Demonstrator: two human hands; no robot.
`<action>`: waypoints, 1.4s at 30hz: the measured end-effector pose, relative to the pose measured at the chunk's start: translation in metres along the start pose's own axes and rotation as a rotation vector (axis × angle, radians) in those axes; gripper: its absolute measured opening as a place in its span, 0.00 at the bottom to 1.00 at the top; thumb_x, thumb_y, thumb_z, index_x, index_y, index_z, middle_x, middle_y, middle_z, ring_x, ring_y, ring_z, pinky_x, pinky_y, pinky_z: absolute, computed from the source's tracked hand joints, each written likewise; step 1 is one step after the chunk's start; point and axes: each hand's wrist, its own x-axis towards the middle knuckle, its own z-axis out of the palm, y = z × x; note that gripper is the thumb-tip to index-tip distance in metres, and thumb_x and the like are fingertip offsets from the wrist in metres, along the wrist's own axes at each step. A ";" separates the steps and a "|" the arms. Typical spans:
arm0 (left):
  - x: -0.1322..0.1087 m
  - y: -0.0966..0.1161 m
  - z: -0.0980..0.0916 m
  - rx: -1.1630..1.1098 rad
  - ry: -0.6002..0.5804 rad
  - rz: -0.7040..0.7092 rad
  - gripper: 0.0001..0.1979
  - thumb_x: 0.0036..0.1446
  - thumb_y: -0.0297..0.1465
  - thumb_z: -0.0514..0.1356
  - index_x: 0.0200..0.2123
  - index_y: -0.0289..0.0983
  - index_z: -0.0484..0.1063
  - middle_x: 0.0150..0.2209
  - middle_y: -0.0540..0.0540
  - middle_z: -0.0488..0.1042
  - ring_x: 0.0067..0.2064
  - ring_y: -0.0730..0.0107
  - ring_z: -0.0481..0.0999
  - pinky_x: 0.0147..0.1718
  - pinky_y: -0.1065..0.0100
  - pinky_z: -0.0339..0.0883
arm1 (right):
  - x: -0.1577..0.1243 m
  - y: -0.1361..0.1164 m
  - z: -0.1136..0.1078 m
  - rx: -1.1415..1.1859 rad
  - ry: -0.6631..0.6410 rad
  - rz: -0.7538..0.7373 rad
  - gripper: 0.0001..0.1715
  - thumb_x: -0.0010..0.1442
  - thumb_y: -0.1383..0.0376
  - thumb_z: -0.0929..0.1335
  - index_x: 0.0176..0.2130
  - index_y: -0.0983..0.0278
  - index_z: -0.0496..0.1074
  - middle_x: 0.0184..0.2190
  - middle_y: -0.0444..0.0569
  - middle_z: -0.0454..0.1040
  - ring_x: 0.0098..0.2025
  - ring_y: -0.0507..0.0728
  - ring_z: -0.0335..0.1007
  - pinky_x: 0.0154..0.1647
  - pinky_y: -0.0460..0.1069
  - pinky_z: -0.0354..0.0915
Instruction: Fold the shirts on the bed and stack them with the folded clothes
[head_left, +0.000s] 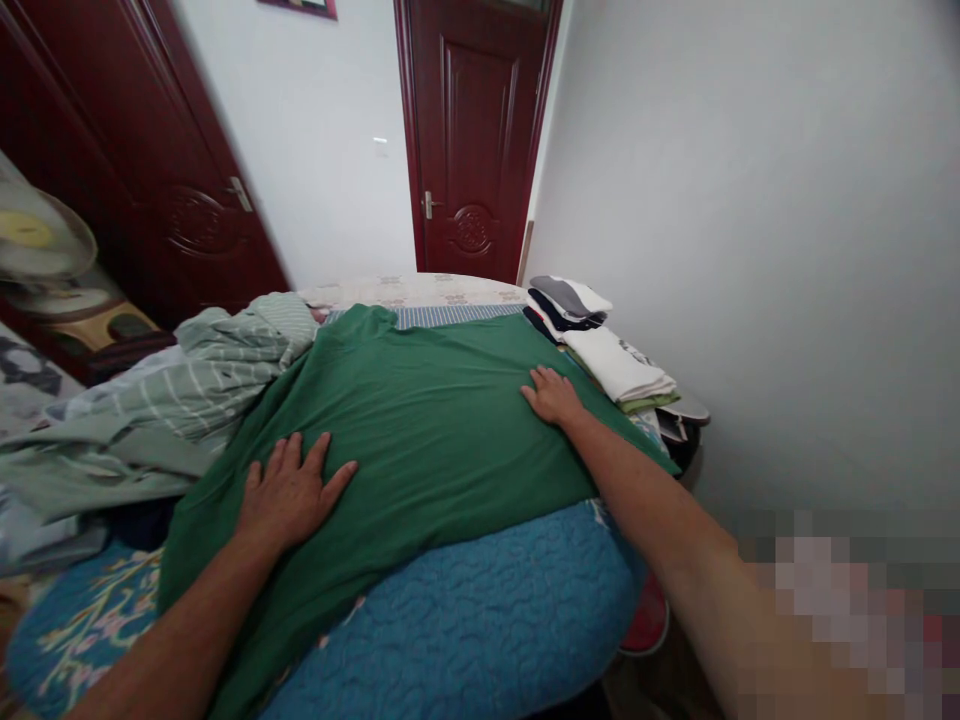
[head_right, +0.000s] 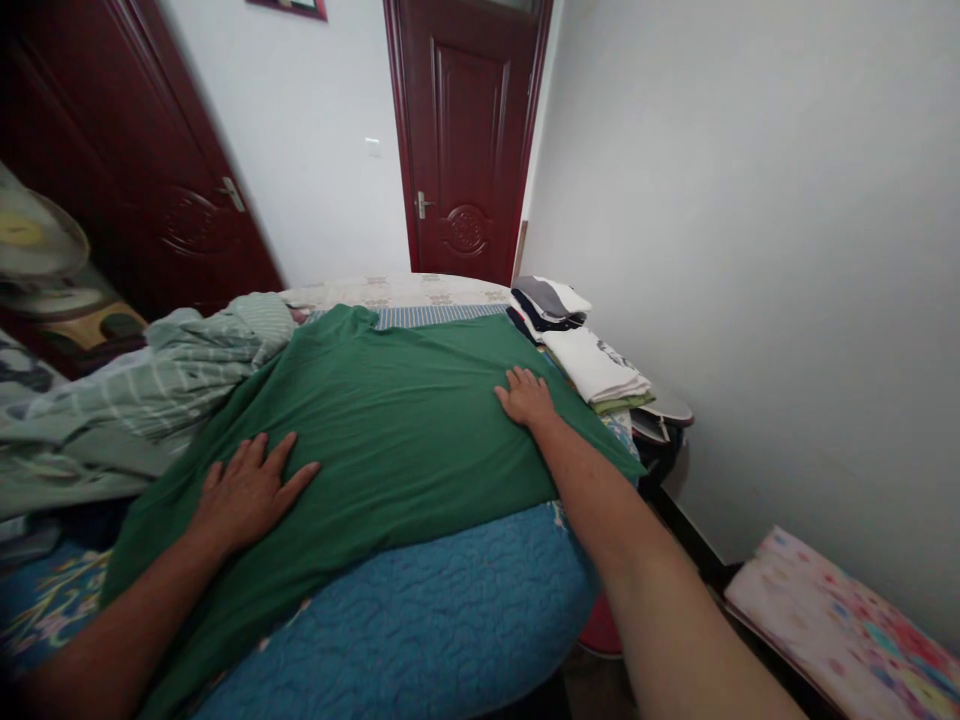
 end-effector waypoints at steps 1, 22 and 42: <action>0.000 0.000 0.000 0.004 0.002 -0.023 0.48 0.67 0.60 0.43 0.77 0.33 0.57 0.77 0.24 0.51 0.78 0.29 0.50 0.71 0.33 0.43 | 0.007 0.012 -0.001 -0.013 0.010 0.037 0.41 0.78 0.47 0.55 0.77 0.67 0.55 0.79 0.61 0.50 0.80 0.67 0.44 0.78 0.67 0.45; 0.000 -0.005 0.001 0.022 0.021 -0.065 0.51 0.63 0.62 0.43 0.76 0.34 0.61 0.76 0.25 0.55 0.77 0.31 0.53 0.70 0.34 0.48 | 0.059 0.029 -0.020 -0.051 0.172 0.230 0.27 0.77 0.58 0.59 0.61 0.71 0.75 0.60 0.68 0.75 0.64 0.66 0.71 0.67 0.56 0.63; 0.001 -0.010 0.005 0.003 0.030 -0.055 0.51 0.62 0.63 0.43 0.74 0.33 0.64 0.75 0.26 0.58 0.77 0.29 0.52 0.70 0.32 0.49 | 0.118 0.033 -0.016 -0.152 0.234 0.425 0.28 0.73 0.73 0.56 0.59 0.76 0.76 0.55 0.76 0.75 0.55 0.68 0.80 0.55 0.58 0.74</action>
